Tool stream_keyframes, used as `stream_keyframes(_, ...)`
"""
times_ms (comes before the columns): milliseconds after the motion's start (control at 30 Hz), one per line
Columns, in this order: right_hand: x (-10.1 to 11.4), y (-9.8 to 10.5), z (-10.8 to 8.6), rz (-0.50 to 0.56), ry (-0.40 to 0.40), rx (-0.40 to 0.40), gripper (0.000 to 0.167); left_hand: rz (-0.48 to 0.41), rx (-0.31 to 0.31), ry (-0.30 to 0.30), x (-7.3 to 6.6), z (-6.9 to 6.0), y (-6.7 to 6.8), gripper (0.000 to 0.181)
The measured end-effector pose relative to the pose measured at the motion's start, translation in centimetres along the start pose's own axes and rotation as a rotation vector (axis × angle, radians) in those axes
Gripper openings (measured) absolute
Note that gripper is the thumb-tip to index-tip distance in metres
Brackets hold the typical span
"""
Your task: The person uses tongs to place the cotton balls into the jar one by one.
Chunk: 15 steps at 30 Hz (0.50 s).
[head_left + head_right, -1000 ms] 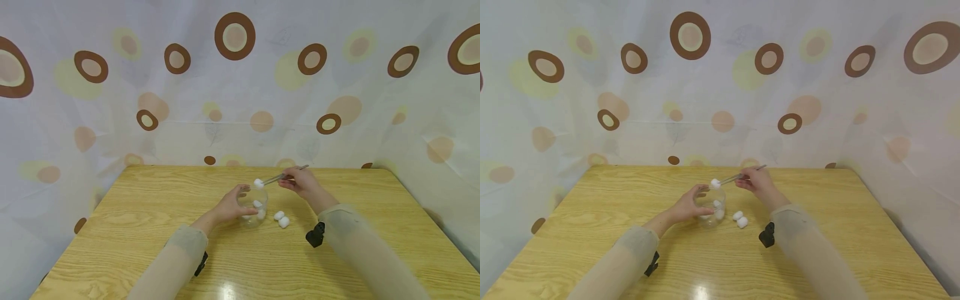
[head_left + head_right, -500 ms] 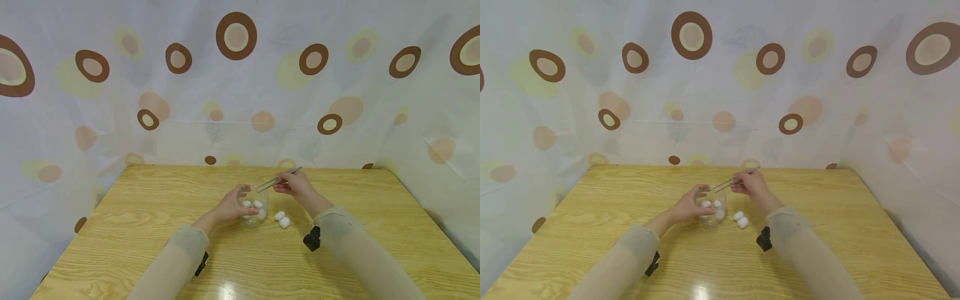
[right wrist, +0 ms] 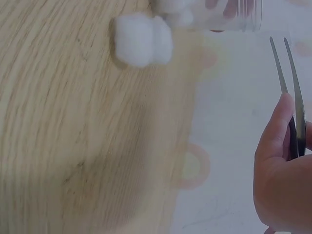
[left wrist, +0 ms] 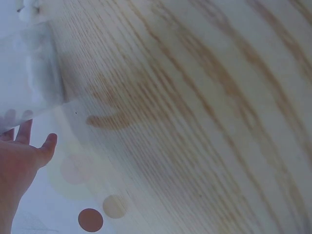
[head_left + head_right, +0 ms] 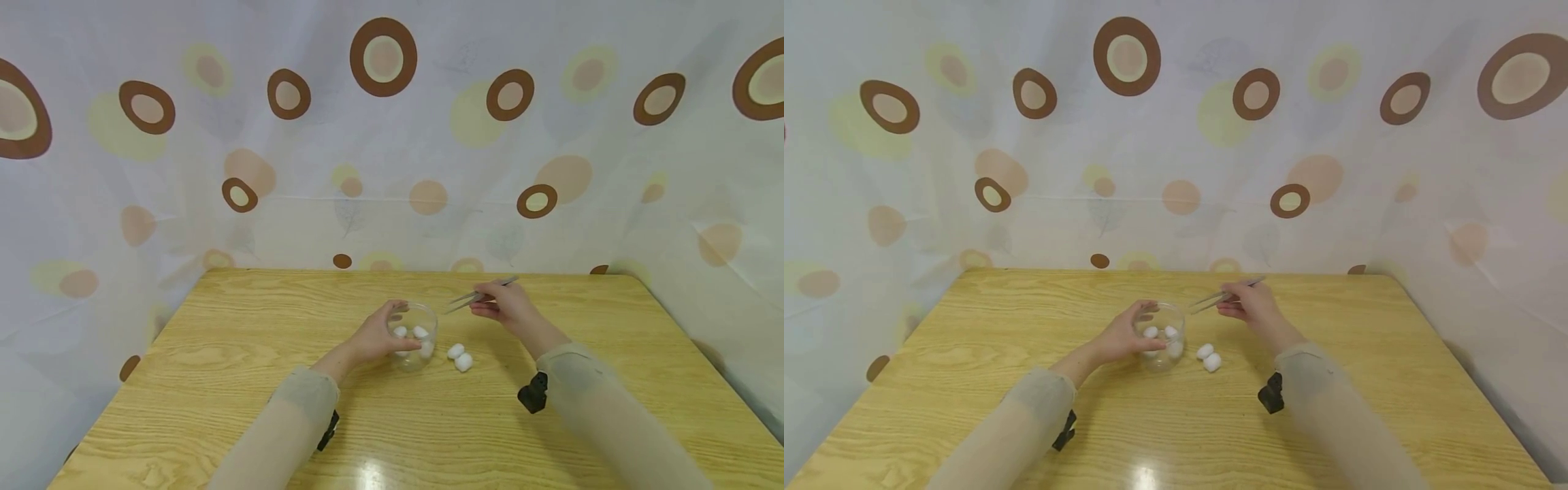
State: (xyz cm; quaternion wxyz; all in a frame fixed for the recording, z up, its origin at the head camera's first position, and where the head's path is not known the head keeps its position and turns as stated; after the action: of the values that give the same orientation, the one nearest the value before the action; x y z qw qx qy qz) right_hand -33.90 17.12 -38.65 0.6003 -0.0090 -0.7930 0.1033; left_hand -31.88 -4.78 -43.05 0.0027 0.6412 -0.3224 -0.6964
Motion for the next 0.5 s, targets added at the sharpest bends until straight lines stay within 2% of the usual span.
stream_keyframes(67,-0.2,0.9,-0.1,-0.007,-0.009,0.001,0.023,-0.006,-0.001,0.008,0.0,0.0,0.0,0.086)
stream_keyframes(233,-1.1,2.9,-0.1,-0.095,-0.054,-0.024,0.009,-0.018,-0.008,0.029,0.1,0.1,0.0,0.083)
stream_keyframes(500,-3.0,4.3,0.2,-0.18,-0.137,-0.047,0.015,-0.036,0.007,0.041,-0.1,0.1,-0.1,0.082)
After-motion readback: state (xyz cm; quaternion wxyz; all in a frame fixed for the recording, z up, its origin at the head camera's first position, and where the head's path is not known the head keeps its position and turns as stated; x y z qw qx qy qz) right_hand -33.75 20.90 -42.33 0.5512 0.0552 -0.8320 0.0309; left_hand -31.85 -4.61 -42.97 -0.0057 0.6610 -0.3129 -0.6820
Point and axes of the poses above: each hand's wrist, its own z-axis towards the middle knuckle, its own y-axis out of the back of the hand, x = y × z, the point moved 7 cm from there along z, towards the middle knuckle
